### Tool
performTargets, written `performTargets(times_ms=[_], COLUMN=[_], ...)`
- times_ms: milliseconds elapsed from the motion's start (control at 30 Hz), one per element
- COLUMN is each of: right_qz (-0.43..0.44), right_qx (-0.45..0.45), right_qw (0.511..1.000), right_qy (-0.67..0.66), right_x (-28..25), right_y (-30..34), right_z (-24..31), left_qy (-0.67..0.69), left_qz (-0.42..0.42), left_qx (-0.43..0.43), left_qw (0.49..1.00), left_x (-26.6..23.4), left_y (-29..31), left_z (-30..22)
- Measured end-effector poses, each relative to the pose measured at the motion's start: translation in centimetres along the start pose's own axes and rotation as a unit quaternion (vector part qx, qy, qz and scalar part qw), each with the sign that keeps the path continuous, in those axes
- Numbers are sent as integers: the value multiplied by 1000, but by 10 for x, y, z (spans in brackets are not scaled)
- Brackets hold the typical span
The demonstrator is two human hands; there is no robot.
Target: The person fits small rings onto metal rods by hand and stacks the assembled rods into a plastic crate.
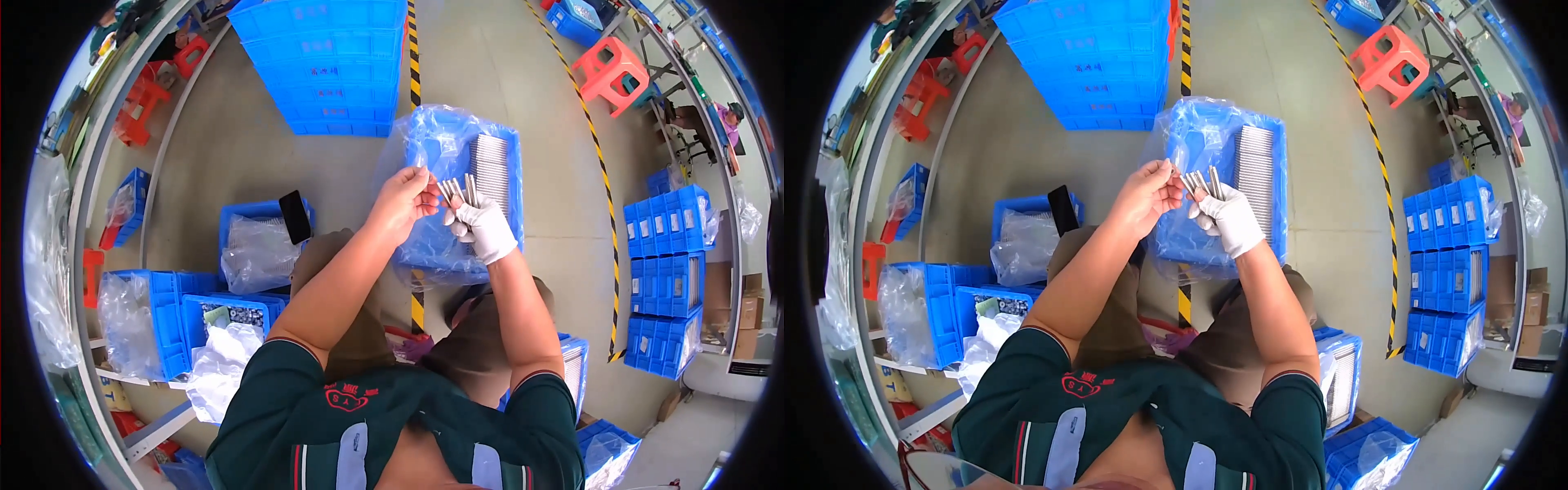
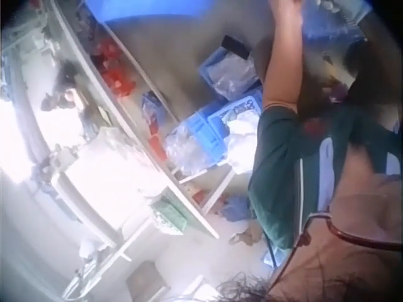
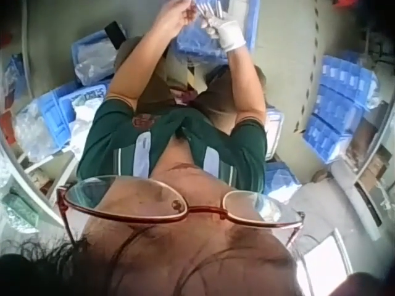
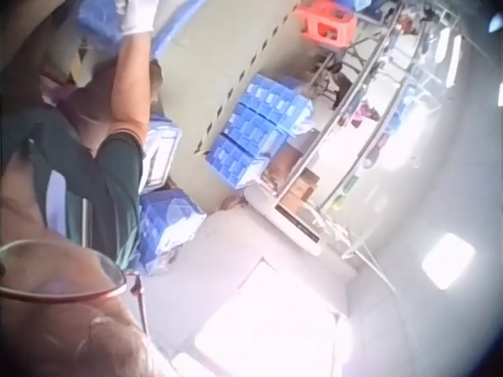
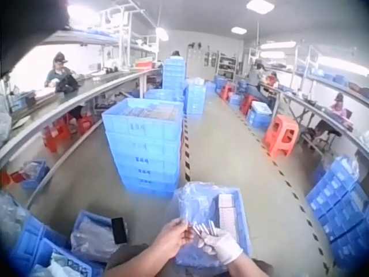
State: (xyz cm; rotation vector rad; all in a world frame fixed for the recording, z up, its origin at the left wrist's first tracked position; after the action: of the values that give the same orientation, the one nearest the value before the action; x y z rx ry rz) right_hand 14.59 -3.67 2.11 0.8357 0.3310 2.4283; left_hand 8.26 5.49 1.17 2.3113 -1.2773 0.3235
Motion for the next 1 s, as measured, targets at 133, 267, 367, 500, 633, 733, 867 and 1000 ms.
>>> performTargets(times_ms=[133, 267, 367, 500, 633, 733, 867, 1000], right_qz=[-37, -63, -86, -99, -107, -109, -99, -104], right_qx=[-37, -87, -167, -209, -226, -237, -235, -192], right_qw=[996, 989, 954, 937, 924, 905, 904, 939], right_qy=[71, 103, 233, 262, 288, 336, 343, 266], right_x=[0, -6, -7, -8, -8, -6, -9, -11], right_y=[4, 8, 14, 23, 28, 34, 31, 30], right_z=[9, 21, 34, 39, 46, 53, 50, 44], left_qy=[22, 16, 19, 34, 17, -35, -173, -142], left_qz=[19, 42, 45, 53, 57, 34, 10, 18], left_qx=[11, 5, 1, -30, -8, 3, 51, 24], left_qw=[1000, 999, 999, 998, 998, 999, 983, 989], left_x=[3, 10, 12, 18, 19, 15, 13, 13], left_y=[1, 5, 6, 7, 4, 4, 7, 10], left_z=[1, 3, 4, 12, 11, 8, -5, 1])
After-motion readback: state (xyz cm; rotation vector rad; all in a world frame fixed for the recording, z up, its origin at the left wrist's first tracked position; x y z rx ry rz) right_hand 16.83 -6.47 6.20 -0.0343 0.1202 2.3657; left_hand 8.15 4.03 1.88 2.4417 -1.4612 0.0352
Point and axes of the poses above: each hand's wrist, its own y-axis away from the middle knuckle, its own x-axis out of the palm, z = x × y, the point moved 10 cm from there along -y, towards the middle knuckle, and after that the axes turned 14 degrees about -y, right-handed, at the moved point
